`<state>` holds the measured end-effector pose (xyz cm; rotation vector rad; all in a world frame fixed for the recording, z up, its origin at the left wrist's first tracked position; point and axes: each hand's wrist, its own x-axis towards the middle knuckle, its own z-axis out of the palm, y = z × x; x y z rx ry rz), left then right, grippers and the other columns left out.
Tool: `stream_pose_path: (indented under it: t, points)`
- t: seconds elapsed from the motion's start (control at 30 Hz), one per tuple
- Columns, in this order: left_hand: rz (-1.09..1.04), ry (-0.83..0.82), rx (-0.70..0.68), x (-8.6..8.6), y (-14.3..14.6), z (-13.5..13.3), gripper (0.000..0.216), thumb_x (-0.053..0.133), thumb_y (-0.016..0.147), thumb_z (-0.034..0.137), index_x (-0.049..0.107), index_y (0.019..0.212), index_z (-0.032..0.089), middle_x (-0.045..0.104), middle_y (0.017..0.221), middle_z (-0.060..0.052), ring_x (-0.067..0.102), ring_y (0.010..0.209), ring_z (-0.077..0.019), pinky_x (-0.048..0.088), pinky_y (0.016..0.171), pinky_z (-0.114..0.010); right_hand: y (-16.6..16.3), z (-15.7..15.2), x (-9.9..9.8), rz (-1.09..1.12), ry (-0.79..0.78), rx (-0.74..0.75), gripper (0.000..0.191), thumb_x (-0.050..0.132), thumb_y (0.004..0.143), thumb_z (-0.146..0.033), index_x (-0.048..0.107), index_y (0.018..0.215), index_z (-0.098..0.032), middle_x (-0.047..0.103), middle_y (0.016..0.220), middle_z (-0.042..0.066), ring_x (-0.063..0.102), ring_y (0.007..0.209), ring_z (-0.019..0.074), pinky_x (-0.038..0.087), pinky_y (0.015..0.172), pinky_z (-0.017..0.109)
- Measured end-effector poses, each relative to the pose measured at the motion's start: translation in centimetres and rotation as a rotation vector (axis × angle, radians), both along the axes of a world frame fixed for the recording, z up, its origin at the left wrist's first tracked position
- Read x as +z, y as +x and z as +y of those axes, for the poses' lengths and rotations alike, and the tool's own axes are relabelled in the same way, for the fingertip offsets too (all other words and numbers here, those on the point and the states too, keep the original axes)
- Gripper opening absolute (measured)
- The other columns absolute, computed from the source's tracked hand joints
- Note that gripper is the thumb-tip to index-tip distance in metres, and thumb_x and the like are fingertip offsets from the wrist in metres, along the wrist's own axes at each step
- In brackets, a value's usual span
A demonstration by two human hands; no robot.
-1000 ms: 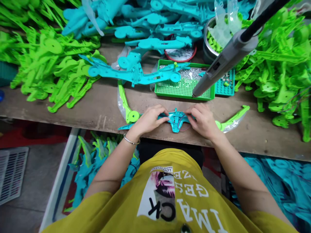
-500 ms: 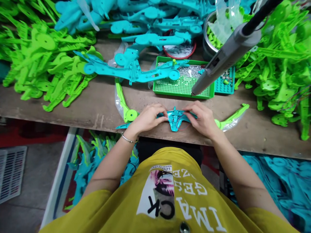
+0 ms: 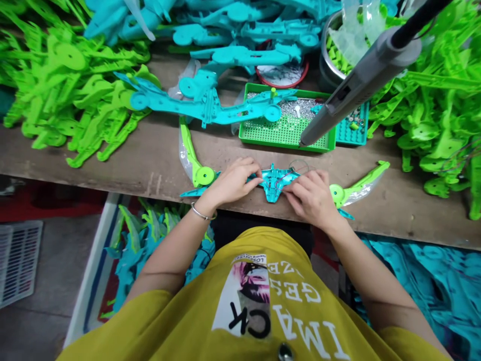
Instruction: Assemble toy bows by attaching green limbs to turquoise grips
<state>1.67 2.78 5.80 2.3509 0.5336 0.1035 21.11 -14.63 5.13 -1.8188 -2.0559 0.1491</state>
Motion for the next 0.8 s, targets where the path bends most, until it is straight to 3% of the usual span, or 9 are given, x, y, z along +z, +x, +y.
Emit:
stream_pose_path:
  t: [0.17,0.27,0.37,0.47,0.63,0.8]
  points:
    - [0.028,-0.025,0.09,-0.3,0.6,0.2,0.007,0.07,0.089,0.024,0.076,0.087,0.02,0.069,0.098,-0.006,0.067,0.092,-0.0231,0.051,0.086,-0.037,2.1,0.8,0.9,-0.054,-0.043,-0.118,0.013,0.06,0.089,-0.021,0.069,0.081,-0.024,0.065,0.083,0.007,0.053,0.089,0.0274,0.039,0.088,0.049]
    - [0.06,-0.016,0.093,-0.4,0.9,0.3,0.002,0.075,0.085,0.021,0.077,0.085,0.02,0.069,0.092,-0.005,0.067,0.089,-0.0232,0.051,0.083,-0.036,3.3,1.6,2.3,0.128,-0.074,-0.11,0.01,0.068,0.086,-0.032,0.072,0.089,-0.023,0.068,0.089,0.008,0.058,0.091,0.0275,0.045,0.085,0.046]
    - [0.048,-0.039,0.104,-0.6,0.9,0.5,0.002,0.077,0.084,0.022,0.078,0.084,0.02,0.07,0.093,-0.005,0.067,0.089,-0.0223,0.051,0.084,-0.036,3.6,2.8,3.0,0.292,-0.033,-0.25,0.021,0.067,0.088,-0.042,0.073,0.091,-0.021,0.071,0.089,0.009,0.064,0.089,0.0267,0.049,0.082,0.043]
    - [0.005,-0.077,0.11,-0.8,0.7,0.5,0.002,0.077,0.084,0.023,0.078,0.083,0.022,0.07,0.093,-0.004,0.067,0.089,-0.021,0.051,0.085,-0.035,3.3,3.9,2.6,0.331,-0.102,-0.39,0.022,0.062,0.091,-0.039,0.074,0.092,-0.021,0.075,0.088,0.009,0.067,0.086,0.0267,0.051,0.08,0.043]
    - [-0.039,-0.116,0.096,-1.0,0.4,0.7,0.004,0.077,0.085,0.024,0.08,0.087,0.023,0.071,0.094,-0.003,0.068,0.088,-0.0201,0.051,0.084,-0.034,3.1,4.2,1.2,0.34,-0.2,-0.35,0.026,0.069,0.085,-0.03,0.074,0.108,-0.019,0.075,0.108,0.012,0.069,0.09,0.0269,0.053,0.086,0.045]
    - [-0.036,-0.097,0.035,-1.0,0.2,1.0,0.009,0.075,0.088,0.027,0.081,0.093,0.022,0.072,0.097,-0.005,0.068,0.09,-0.0205,0.05,0.083,-0.033,3.3,4.0,1.0,0.482,-0.2,-0.338,0.011,0.067,0.085,-0.023,0.072,0.094,-0.02,0.076,0.088,0.005,0.07,0.081,0.0228,0.054,0.078,0.039]
